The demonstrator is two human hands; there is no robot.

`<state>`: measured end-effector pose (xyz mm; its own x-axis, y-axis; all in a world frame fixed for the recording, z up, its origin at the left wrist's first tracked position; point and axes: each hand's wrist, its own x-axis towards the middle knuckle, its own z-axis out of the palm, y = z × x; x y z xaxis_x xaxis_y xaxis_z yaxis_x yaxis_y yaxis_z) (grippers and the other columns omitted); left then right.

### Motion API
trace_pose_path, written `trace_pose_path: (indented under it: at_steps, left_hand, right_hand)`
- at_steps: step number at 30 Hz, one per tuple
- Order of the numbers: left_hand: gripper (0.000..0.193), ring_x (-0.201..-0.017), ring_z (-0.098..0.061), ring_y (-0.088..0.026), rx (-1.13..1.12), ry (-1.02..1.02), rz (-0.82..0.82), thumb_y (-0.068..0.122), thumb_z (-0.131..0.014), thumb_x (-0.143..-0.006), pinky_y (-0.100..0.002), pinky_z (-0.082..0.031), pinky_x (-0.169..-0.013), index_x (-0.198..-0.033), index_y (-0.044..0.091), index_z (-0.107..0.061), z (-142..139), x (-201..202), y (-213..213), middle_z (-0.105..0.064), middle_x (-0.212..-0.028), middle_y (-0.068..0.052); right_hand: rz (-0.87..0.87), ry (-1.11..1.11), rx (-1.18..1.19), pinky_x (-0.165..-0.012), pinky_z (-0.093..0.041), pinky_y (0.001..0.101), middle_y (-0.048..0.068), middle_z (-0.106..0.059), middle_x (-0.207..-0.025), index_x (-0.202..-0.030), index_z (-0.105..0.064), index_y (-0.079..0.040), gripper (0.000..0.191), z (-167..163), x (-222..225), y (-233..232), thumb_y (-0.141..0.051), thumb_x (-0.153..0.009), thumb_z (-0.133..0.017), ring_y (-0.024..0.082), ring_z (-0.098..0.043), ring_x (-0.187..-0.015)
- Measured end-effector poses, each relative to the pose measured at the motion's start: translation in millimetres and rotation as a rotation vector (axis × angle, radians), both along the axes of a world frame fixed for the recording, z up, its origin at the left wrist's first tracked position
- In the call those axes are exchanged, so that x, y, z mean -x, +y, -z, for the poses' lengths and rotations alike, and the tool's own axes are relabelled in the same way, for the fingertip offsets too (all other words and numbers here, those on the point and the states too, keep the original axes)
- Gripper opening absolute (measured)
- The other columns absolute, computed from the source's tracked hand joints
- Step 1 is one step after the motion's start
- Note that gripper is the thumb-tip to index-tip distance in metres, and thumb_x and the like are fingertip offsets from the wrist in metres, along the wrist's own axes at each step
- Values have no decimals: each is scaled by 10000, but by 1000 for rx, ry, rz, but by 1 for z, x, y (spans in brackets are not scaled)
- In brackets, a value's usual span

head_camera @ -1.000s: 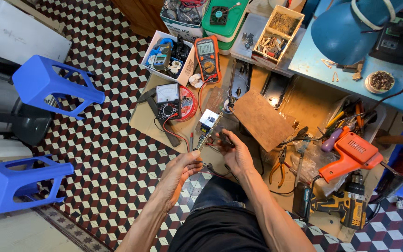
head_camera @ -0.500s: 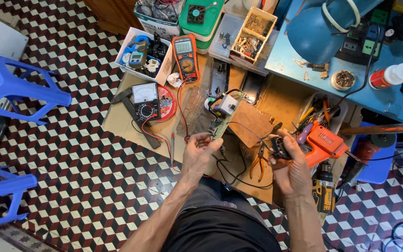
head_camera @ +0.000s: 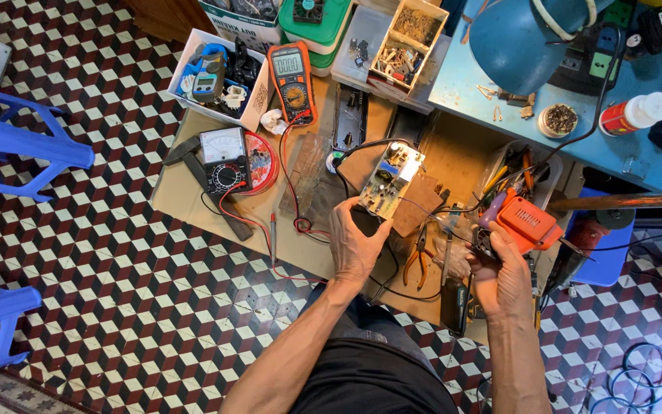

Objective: The person repairs a green circuit board at a cluttered workbench. They hold the board under a lamp, probe its components with multimeter test leads, use a magnifying lamp to view it, and handle a power supply board and wires while testing connections.

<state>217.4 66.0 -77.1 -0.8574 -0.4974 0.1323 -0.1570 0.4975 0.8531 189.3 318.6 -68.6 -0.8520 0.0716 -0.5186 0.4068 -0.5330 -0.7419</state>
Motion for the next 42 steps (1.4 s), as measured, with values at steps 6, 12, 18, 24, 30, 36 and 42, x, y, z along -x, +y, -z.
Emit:
trace_pose_path:
  at_steps: [6,12,18,24,30,36,42]
  left_hand:
    - [716,-1172,-520,-335,0,-66,16,317,-884,-777,-452,-444,-1000,-1296,22,-490,11,-2,2,-530,-1216,-158]
    - [733,-1211,-508,-329,10,-92,44,328,-883,-786,-455,-446,-1021,-1318,29,-476,12,-4,-1,-510,-1256,-155]
    - [740,-1236,-511,-338,14,-80,70,332,-881,-793,-453,-451,-1036,-1332,29,-476,8,-7,-5,-511,-1286,-164]
    - [797,-1278,-512,-354,-5,-94,95,305,-870,-800,-443,-439,-1066,-1413,15,-451,-4,-19,-16,-520,-1370,-193]
    - [631,-1184,-598,-299,-151,-171,88,230,-780,-886,-404,-494,-1006,-1405,29,-484,-17,-40,-40,-599,-1279,-174]
    - [367,-946,-747,-216,-237,-196,168,179,-649,-962,-342,-583,-831,-1305,57,-605,-26,-36,-70,-764,-1110,-118]
    - [287,-874,-784,-191,-230,-211,311,215,-553,-1030,-316,-600,-731,-1258,69,-650,-28,-2,-107,-799,-1024,-97]
  right_hand:
    - [63,-55,-39,-823,-593,346,91,-645,-1192,-1357,-602,-31,365,14,-11,7,-117,-1003,-618,211,-666,-1018]
    - [73,-109,-44,-899,-593,383,118,-613,-1234,-1364,-585,-26,367,31,-17,3,-104,-1006,-610,220,-637,-1099]
    - [78,-141,25,-932,-602,409,131,-636,-1238,-1328,-579,-27,343,38,-18,-6,-90,-991,-570,259,-658,-1121]
    - [52,-72,22,-960,-580,412,142,-638,-1260,-1347,-562,-14,335,4,-26,-21,-91,-1022,-535,271,-666,-1136]
    - [51,21,-61,-977,-602,438,116,-620,-1245,-1349,-539,-20,331,-43,-37,-48,-87,-1025,-526,215,-653,-1119]
    - [159,50,-128,-957,-600,399,130,-624,-1226,-1362,-533,10,328,-58,-50,-56,-88,-1049,-548,207,-658,-1093]
    - [308,-41,-143,-925,-617,382,137,-639,-1211,-1353,-552,11,342,-34,-61,-56,-82,-1023,-543,236,-677,-1082]
